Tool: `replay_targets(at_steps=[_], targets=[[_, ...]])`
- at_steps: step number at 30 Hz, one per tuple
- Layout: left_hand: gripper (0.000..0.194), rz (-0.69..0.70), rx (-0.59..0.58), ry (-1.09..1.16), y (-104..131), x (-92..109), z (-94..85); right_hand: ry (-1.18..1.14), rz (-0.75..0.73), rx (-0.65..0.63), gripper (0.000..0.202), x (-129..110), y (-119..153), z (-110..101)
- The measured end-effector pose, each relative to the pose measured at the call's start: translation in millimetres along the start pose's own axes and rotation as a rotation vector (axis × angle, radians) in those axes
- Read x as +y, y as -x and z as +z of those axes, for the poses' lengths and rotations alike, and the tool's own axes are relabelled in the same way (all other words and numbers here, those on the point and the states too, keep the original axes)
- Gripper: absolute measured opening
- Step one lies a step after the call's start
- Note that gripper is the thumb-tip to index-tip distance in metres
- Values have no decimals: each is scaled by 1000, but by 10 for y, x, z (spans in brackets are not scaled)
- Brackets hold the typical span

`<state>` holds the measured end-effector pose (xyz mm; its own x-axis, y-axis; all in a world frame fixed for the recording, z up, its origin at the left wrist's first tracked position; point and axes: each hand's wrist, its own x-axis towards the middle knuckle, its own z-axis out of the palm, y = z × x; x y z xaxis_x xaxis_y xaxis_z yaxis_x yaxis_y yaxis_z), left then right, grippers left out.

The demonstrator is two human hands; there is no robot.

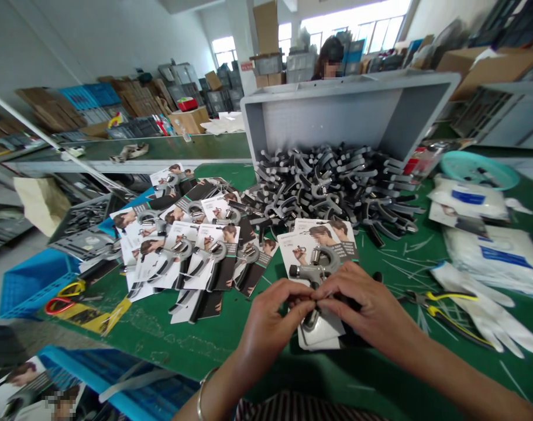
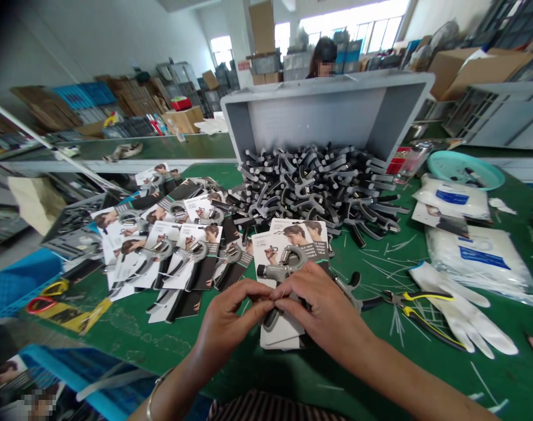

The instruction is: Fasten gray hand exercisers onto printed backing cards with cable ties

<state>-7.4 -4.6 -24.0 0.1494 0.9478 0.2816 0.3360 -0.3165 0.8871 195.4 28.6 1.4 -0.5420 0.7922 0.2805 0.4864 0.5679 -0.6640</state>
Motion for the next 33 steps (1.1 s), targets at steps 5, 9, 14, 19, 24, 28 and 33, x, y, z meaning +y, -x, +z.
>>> replay_targets(at_steps=[5,9,14,19,24,28,33], targets=[[6,-37,27,60,13,2,18,69,64,-29,10,28,92,-55],[5,-95,54,98,40,-27,24,159,-11,-93,16,30,130,-125],[4,-79,64,85,54,-40,47,210,-57,-109,17,2,108,-117],[7,-48,50,64,75,-44,47,233,-69,-99,18,-34,80,-89],[8,-18,41,44,71,-40,48,264,-92,-100,19,-89,49,-73],[7,-53,55,75,58,-38,28,267,-101,-111,17,-82,43,-90],[7,-75,66,98,50,-46,20,279,-90,-127,18,-40,57,-106]])
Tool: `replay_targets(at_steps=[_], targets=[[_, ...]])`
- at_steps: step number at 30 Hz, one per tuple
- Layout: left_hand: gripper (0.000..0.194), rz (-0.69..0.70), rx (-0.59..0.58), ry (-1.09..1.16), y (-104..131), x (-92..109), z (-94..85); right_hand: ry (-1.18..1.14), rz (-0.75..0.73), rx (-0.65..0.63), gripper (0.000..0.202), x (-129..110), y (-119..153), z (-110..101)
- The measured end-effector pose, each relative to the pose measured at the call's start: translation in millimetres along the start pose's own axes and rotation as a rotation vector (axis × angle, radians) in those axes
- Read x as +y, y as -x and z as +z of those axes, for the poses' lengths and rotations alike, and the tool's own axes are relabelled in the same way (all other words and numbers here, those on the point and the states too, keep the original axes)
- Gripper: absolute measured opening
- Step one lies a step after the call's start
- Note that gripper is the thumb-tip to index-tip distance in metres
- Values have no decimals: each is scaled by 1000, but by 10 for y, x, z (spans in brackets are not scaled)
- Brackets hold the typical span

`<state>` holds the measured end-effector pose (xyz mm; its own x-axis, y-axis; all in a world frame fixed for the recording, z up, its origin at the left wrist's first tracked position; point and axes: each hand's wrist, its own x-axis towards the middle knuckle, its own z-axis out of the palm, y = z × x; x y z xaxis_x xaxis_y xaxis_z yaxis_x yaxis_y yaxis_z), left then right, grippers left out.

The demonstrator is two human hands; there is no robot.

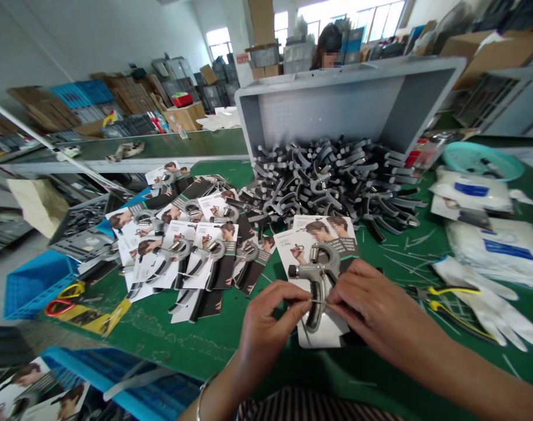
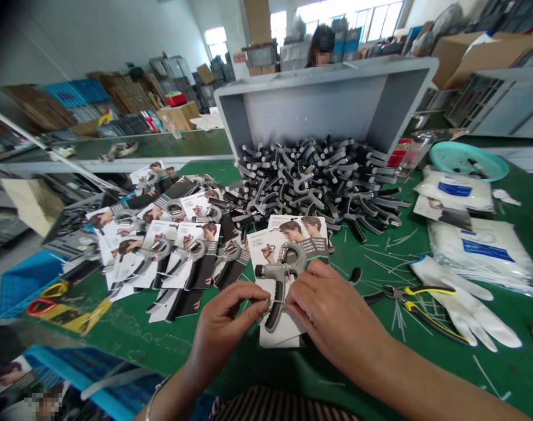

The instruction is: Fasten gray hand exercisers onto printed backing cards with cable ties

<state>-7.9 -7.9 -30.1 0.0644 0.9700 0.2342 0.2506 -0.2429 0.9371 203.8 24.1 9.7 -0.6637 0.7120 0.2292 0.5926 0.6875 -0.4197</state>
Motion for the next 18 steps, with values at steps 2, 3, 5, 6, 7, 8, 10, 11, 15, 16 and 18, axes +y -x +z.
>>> replay_targets(at_steps=[2,3,5,6,7,8,10,11,15,16,18], targets=[[7,10,-7,-13,0,-3,10,13,-3,1,18,-5,-2,8],[7,18,-12,-22,1,-3,17,18,-9,4,17,-13,-7,11],[7,44,-23,-46,2,3,28,26,-23,19,18,-32,-22,18],[8,61,-29,-59,1,9,31,30,-27,28,18,-41,-31,21],[8,82,-35,-72,-1,18,31,32,-29,34,19,-49,-40,24],[8,101,-41,-85,-4,29,27,29,-30,39,19,-55,-47,27],[9,124,-69,-101,-13,54,7,10,-29,47,19,-60,-55,37],[10,125,-90,-105,-18,66,-6,-6,-28,50,18,-58,-55,43],[7,151,-78,-216,-23,107,-40,-97,12,63,14,-40,-43,70],[4,174,-55,-272,-21,120,-42,-119,33,66,12,-37,-45,75],[4,248,-44,-382,-16,157,-48,-155,68,69,9,-38,-58,78]])
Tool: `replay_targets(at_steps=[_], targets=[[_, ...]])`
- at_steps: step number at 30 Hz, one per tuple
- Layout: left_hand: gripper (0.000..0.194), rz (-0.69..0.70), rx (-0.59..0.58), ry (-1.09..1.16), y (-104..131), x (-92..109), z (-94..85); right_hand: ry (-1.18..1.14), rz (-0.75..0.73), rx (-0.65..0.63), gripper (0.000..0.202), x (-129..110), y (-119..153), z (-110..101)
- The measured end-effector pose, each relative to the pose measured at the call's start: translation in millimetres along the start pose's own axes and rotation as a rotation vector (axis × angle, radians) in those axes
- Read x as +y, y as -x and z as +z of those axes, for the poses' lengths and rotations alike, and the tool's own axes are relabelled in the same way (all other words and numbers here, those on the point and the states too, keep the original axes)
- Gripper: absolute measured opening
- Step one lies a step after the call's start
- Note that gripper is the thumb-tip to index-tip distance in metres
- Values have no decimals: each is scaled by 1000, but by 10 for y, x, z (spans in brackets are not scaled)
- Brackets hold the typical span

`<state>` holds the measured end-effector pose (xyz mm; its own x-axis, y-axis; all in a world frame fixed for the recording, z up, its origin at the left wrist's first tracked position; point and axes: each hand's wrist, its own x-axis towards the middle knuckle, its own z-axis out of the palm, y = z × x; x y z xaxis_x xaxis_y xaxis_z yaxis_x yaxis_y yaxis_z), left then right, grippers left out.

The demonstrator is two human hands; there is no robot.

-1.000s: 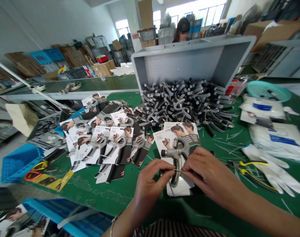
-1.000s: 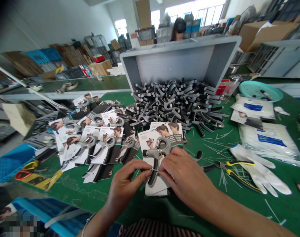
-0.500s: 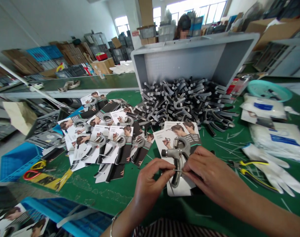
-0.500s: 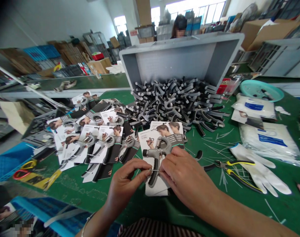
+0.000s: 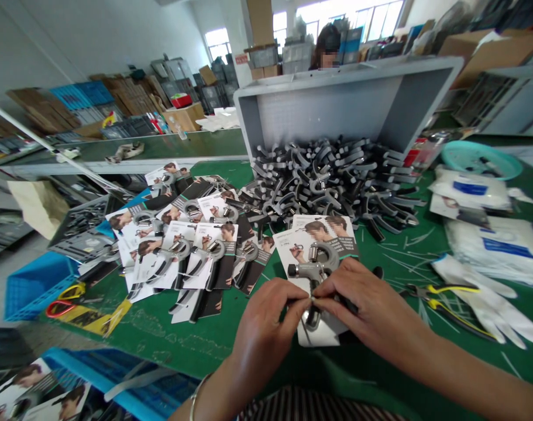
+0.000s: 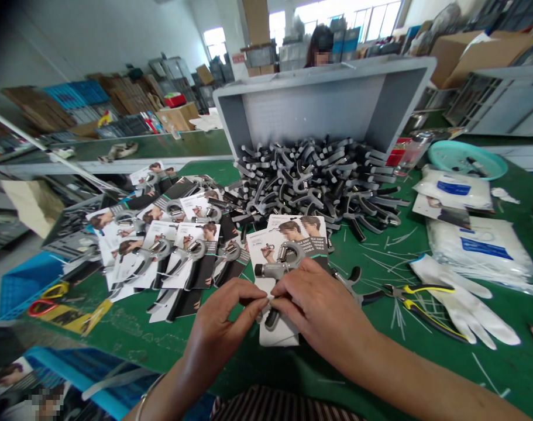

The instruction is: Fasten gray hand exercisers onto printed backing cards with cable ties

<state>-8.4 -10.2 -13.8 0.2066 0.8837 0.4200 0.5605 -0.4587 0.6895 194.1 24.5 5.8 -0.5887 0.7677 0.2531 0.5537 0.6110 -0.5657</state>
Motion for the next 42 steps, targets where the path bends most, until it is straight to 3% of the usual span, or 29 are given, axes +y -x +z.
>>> replay_targets(at_steps=[4,6,9,13,16,20,27,33,37,40,42], targets=[[16,236,-142,-111,-16,67,-92,-49,-23,-41,7,-24,-30,-14],[19,274,-180,-91,-6,77,-133,-43,-57,-64,10,-29,-22,-24],[18,151,-74,-26,65,64,-106,-58,-63,-49,12,-12,14,-23],[49,-32,-39,-86,220,11,96,-164,-81,49,7,27,22,14],[39,-48,16,-111,287,-101,229,-237,-123,79,8,74,4,56],[30,-19,126,-103,293,-274,226,-302,-128,39,6,170,52,108],[34,-193,104,5,149,-121,215,-241,-98,221,6,176,136,202],[35,-195,164,-33,40,-41,373,-212,-94,193,9,151,128,250],[37,-155,162,-97,39,-55,381,-204,-136,167,9,122,173,222],[36,-154,65,-56,55,-109,289,-196,-132,151,10,302,310,87],[33,-200,-22,39,76,-161,208,-94,-14,187,6,626,489,-49]])
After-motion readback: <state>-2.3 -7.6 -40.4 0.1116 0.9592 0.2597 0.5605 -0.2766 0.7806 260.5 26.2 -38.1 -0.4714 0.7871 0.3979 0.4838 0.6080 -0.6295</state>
